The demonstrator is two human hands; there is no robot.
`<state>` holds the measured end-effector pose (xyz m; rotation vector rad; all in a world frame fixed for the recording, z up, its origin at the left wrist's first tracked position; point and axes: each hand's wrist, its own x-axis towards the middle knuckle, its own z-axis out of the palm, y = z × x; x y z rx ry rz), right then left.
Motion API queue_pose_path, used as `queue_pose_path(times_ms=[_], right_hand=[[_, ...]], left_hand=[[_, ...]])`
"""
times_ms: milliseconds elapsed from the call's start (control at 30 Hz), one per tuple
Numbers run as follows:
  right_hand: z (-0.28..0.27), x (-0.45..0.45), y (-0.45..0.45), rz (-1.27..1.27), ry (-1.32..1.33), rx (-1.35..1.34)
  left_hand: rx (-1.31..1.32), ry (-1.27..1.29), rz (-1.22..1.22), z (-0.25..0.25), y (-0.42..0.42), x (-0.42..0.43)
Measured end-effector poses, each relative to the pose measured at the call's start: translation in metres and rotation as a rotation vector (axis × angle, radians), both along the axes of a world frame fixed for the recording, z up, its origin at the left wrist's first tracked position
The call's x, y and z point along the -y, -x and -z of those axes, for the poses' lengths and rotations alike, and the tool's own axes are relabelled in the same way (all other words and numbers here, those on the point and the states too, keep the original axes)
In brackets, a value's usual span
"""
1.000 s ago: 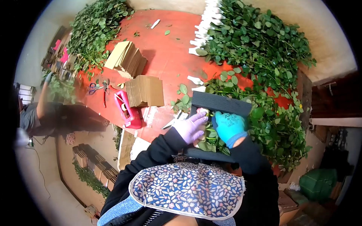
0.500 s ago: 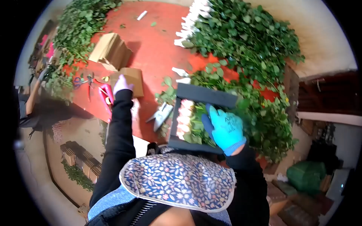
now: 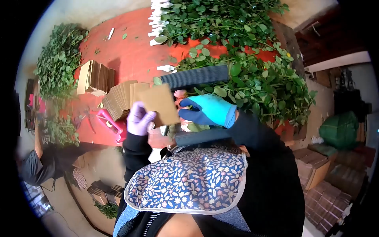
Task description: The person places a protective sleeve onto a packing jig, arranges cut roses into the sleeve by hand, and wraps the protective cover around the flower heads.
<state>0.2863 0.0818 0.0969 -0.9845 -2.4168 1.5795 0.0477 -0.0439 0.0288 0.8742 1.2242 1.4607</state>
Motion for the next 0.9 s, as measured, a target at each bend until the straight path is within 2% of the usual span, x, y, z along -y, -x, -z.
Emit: queue_pose_path(times_ms=[67,100,133,200,233,267,300,333,400,433,467,533,600,633,667,733,800,833,900], right_hand=[[0.013,-0.007,-0.006,-0.02,0.052,0.028],[0.017,-0.011,-0.015,0.016,0.104,-0.019],[0.017,-0.01,-0.022,0.097,0.036,-0.018],[0.008,-0.012,-0.035,0.079,-0.001,0.111],[0.007,-0.009,-0.038,0.065,-0.001,0.119],[0.008,-0.003,-0.04,0.007,-0.146,0.143],[0.009,0.001,-0.04,-0.052,-0.29,0.164],[0.009,0.003,-0.037,-0.068,-0.288,0.165],[0.009,0.008,-0.03,-0.125,-0.353,0.134],[0.008,0.01,-0.026,-0.139,-0.378,0.125],[0.01,0.011,-0.024,-0.158,-0.377,0.125],[0.014,0.014,-0.022,-0.223,-0.485,0.168],[0.015,0.01,-0.02,-0.256,-0.478,0.193],[0.013,0.01,-0.018,-0.262,-0.507,0.208],[0.011,0.01,-0.016,-0.272,-0.538,0.221],[0.025,0.01,-0.018,-0.316,-0.568,0.261],[0.026,0.004,-0.012,-0.422,-0.599,0.361],[0.03,0.004,-0.013,-0.424,-0.598,0.311],[0.038,0.003,-0.013,-0.406,-0.575,0.252]], left_hand=[[0.054,0.013,0.052,0.0,-0.013,-0.007],[-0.046,0.018,-0.032,-0.008,-0.007,-0.006],[-0.004,-0.004,-0.044,-0.004,0.011,-0.004],[0.018,-0.073,-0.128,-0.018,0.03,0.008],[0.077,0.032,-0.042,-0.02,0.049,0.024],[0.135,0.136,0.045,-0.025,0.064,0.038],[0.029,0.163,0.025,-0.027,0.067,0.046],[-0.084,0.172,-0.03,-0.025,0.069,0.05],[0.076,0.041,-0.186,-0.012,0.064,0.059],[0.257,0.113,-0.227,-0.013,0.062,0.061],[0.287,0.04,-0.24,-0.011,0.059,0.067],[0.019,0.062,-0.116,-0.021,0.052,0.081],[-0.175,0.017,0.042,-0.034,0.029,0.076],[-0.411,-0.275,0.399,-0.028,0.039,0.056],[-0.391,-0.258,0.42,-0.034,0.022,0.051],[-0.618,-0.182,0.509,-0.042,-0.009,0.049],[-0.534,-0.195,0.601,-0.028,-0.029,0.037],[-0.502,-0.146,0.641,-0.028,-0.033,0.033],[-0.621,-0.202,0.601,-0.014,-0.042,0.023]])
